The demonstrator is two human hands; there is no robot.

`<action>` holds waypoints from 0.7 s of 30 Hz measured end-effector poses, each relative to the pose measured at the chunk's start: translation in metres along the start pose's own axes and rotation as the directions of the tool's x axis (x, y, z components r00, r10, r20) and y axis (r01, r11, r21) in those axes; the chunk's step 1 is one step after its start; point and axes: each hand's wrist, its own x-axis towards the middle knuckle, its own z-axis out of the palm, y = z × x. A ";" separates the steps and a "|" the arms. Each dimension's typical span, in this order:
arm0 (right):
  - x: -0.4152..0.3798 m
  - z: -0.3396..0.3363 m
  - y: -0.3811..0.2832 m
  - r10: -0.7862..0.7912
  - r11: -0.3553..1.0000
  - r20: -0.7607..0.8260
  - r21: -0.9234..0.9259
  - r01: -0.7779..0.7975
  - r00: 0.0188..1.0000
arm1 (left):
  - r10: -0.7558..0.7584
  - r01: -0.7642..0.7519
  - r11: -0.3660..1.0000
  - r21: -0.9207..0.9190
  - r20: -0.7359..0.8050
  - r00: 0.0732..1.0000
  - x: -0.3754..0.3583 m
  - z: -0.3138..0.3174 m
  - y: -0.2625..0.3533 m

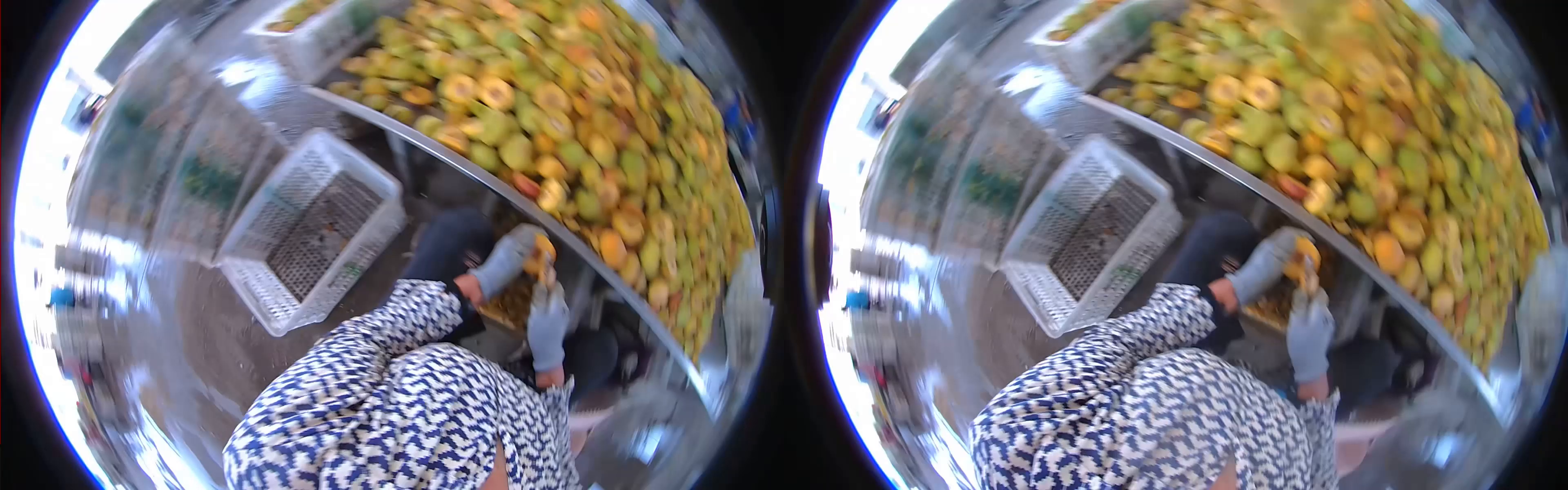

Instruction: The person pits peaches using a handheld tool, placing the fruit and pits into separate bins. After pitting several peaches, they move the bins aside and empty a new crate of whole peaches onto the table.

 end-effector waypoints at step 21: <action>-0.017 0.013 0.004 0.084 0.942 0.011 -0.326 -0.076 0.996 | -0.169 0.167 0.985 -0.041 -0.054 0.984 -0.021 0.012 0.035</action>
